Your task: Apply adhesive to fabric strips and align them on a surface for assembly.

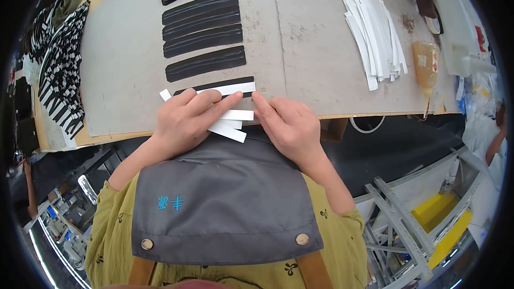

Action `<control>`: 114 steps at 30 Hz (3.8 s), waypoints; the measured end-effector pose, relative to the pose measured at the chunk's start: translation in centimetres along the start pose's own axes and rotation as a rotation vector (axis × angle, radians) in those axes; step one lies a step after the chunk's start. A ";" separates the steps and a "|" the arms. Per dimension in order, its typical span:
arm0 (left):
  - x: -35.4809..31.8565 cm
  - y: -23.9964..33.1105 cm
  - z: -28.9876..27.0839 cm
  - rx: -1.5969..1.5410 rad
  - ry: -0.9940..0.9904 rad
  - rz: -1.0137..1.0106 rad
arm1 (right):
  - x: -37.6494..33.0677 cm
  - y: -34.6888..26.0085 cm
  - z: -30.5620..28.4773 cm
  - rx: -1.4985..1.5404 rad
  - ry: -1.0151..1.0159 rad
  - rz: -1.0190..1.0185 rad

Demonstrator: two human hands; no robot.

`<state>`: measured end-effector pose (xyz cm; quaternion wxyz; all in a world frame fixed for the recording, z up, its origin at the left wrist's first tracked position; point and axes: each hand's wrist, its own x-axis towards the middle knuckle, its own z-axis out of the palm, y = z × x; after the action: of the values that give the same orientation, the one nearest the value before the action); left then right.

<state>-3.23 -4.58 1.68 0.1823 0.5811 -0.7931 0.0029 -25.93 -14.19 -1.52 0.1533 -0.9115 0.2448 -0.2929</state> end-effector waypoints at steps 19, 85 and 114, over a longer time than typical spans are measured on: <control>-0.1 0.4 0.9 -0.039 0.040 -0.084 | 0.2 -0.1 -0.3 -0.037 -0.041 -0.023; -2.9 -0.7 -5.8 -1.774 -0.241 -0.950 | 6.6 -5.0 1.7 0.900 -0.131 0.358; -5.2 -3.0 -4.9 -0.875 -0.163 -0.594 | 11.5 -1.0 -4.7 1.613 -0.035 0.446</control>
<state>2.30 0.30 4.12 0.3382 0.6486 -0.5331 -0.4251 -20.32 -20.17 7.87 0.8166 -0.4569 0.1322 -0.3271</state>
